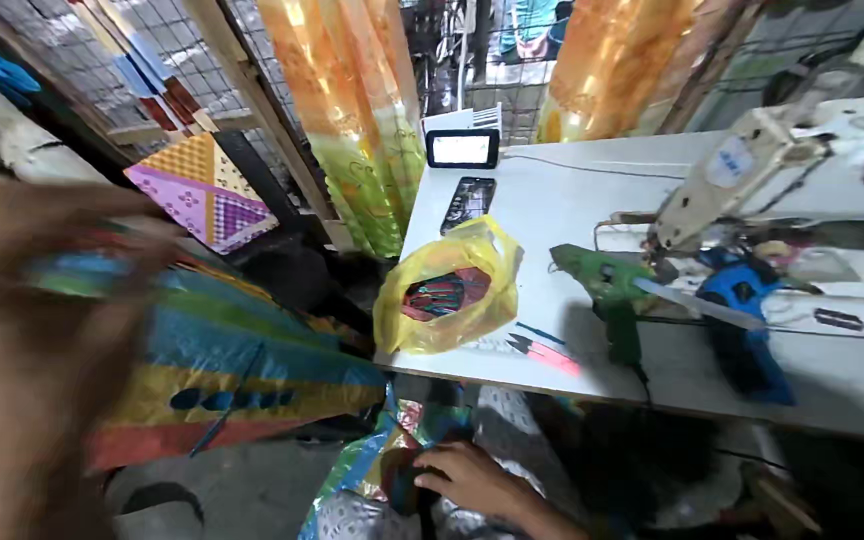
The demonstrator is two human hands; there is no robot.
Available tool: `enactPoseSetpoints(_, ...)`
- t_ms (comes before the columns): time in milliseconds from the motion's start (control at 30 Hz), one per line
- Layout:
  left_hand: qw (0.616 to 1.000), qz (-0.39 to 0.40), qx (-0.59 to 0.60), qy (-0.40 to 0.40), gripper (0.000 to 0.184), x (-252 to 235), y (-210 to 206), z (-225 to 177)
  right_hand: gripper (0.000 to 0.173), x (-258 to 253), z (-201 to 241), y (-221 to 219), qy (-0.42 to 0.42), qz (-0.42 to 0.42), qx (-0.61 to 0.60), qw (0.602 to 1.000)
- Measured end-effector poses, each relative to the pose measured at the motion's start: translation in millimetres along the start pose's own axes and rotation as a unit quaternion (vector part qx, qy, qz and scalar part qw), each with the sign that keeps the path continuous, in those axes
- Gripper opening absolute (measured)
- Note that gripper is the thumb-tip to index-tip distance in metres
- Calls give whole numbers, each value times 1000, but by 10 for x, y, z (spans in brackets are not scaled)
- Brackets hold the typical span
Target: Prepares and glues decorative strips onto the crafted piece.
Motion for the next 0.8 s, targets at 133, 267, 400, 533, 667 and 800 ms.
enactPoseSetpoints(133, 972, 195, 128, 12, 20, 74, -1621, -848, 25, 742, 676, 1106, 160, -374, 140, 903)
enactPoseSetpoints(267, 944, 291, 134, 75, 21, 244, -2631, -821, 33, 1136, 458, 1788, 41, -513, 219, 829)
enactPoseSetpoints(400, 943, 282, 93, 150, 24, 280, -2818, -653, 34, 1013, 130, 1857, 28, -486, 220, 845)
enactPoseSetpoints(533, 964, 186, 129, 136, 24, 287, -2519, -1061, 29, 1005, 221, 1912, 52, -508, 203, 835)
enactPoseSetpoints(667, 940, 237, 229, 91, 24, 690, -2543, -1817, 25, 971, 161, 2197, -110, -502, 217, 830)
enactPoseSetpoints(800, 902, 180, 364, 142, 20, 1160, -2586, -1981, 20, 824, 103, 2283, -159, -456, 260, 836)
Point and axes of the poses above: each hand's wrist, its own x-axis away from the middle knuckle, its own y-axis out of the back of the hand, z = x × y, the point moved 10 cm from there along -x, towards the middle knuckle, and after that the axes turned 4 degrees about -x, right-handed, at the moved point
